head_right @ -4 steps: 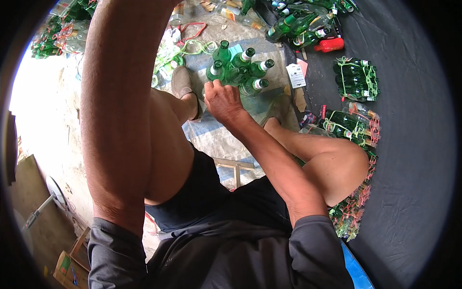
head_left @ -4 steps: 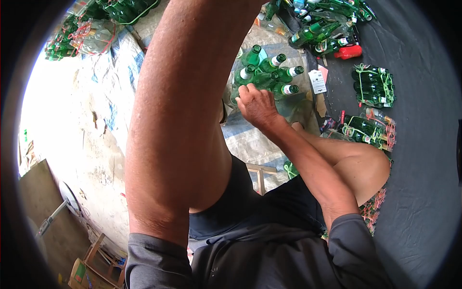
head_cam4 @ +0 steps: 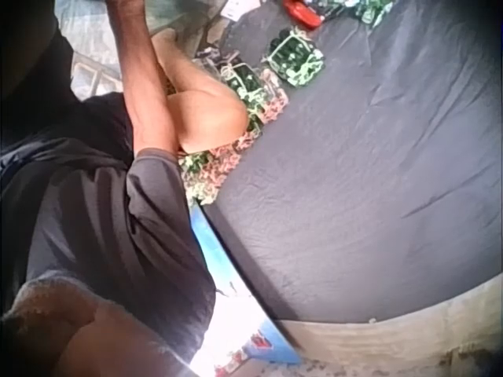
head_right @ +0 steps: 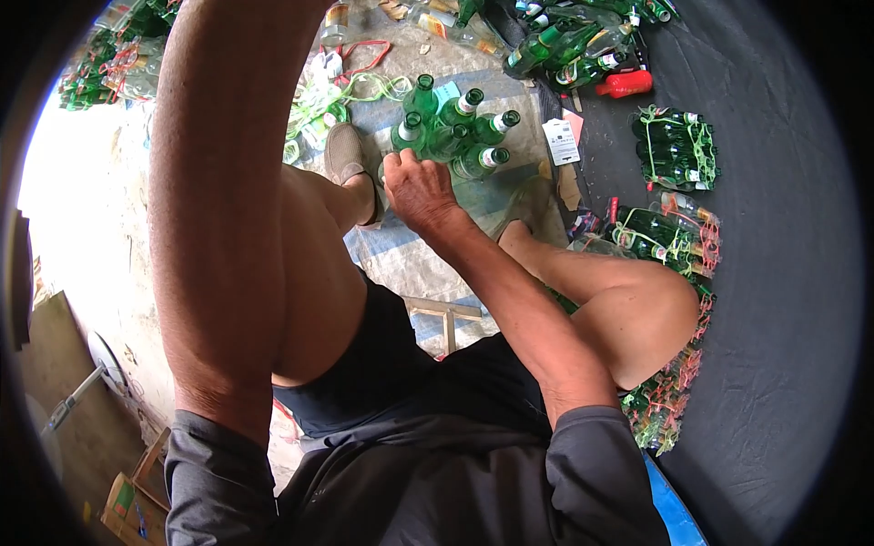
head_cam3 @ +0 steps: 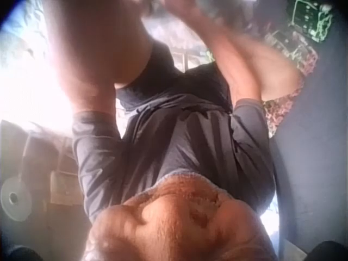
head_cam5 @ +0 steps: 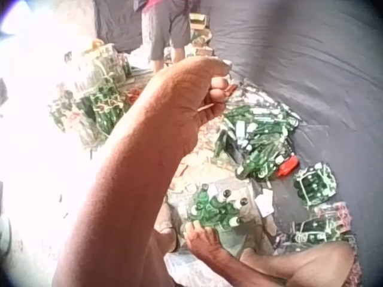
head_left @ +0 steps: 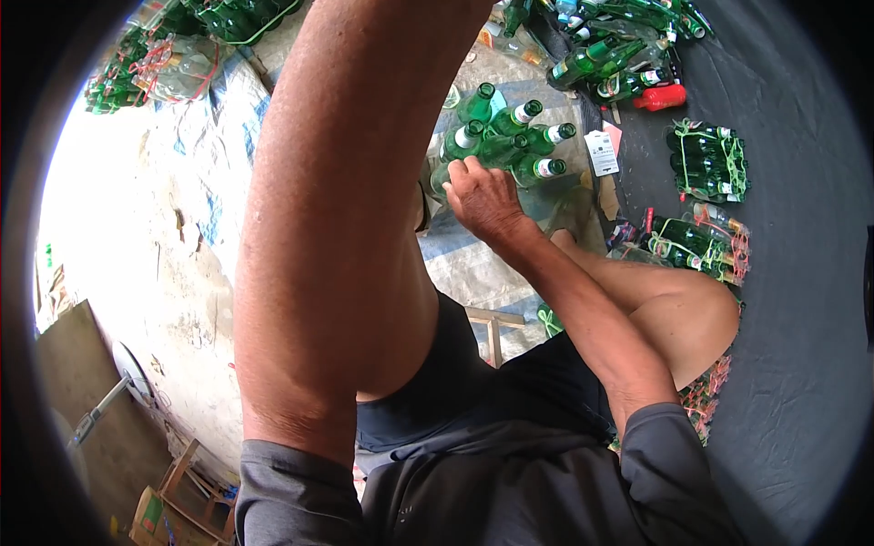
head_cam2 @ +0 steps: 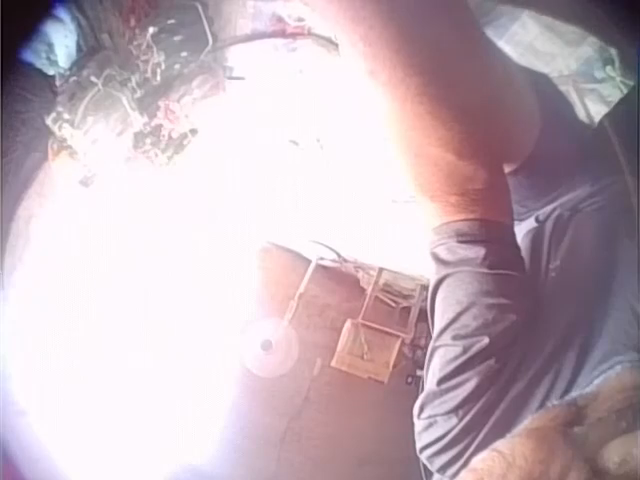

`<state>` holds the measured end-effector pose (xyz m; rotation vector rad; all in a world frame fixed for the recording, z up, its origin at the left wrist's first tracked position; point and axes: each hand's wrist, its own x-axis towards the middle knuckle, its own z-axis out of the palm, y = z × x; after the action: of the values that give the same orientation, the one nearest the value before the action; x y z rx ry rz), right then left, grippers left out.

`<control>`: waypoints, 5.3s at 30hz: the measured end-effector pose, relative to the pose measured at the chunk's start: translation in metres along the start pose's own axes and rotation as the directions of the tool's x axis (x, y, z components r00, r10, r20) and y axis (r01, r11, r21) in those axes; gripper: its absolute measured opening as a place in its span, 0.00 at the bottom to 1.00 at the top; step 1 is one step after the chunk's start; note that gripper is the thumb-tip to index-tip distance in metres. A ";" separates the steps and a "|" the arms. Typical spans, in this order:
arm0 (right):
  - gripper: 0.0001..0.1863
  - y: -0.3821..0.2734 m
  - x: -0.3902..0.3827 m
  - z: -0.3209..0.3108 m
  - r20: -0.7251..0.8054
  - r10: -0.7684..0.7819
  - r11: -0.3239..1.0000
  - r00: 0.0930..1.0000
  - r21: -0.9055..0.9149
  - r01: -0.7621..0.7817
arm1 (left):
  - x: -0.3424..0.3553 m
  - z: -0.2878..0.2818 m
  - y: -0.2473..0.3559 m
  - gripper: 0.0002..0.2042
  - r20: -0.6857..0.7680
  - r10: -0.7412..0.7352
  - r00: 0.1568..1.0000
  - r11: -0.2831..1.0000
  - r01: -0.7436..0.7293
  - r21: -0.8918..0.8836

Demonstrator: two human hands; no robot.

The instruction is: The person arranges glass bottles in a circular cluster on the floor and ties them together using green plastic twine. The person prepares a length of twine by hand, loops it around the group of bottles, and ties a knot to secure the bundle.

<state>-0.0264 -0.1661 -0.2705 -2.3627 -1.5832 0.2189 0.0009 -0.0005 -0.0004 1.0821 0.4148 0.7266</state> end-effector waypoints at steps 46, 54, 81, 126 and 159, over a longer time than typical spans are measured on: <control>0.11 -0.009 -0.002 0.004 -0.059 0.014 0.999 0.998 0.050 -0.011 | -0.001 -0.004 -0.003 0.05 0.003 0.012 1.000 1.000 -0.012 -0.004; 0.12 -0.004 -0.004 -0.003 -0.019 0.070 0.996 0.997 0.051 -0.069 | -0.009 0.001 0.002 0.05 -0.028 -0.036 0.999 0.999 0.037 0.032; 0.10 0.157 0.049 -0.113 -0.362 0.358 0.930 0.861 0.060 -0.362 | -0.012 0.001 0.011 0.03 0.058 -0.087 0.994 0.996 0.085 0.033; 0.13 0.276 -0.029 -0.193 0.151 0.369 0.896 0.917 -0.319 -0.308 | -0.018 0.021 -0.014 0.06 0.183 -0.044 0.982 0.998 0.051 -0.035; 0.08 0.064 -0.047 -0.048 0.091 -0.169 0.985 0.981 0.035 0.166 | -0.007 0.013 -0.010 0.05 -0.017 -0.044 0.999 0.999 0.044 0.017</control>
<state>0.0252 -0.2398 -0.2471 -2.2135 -1.7999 0.3173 0.0073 -0.0168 -0.0043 1.0811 0.4586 0.6948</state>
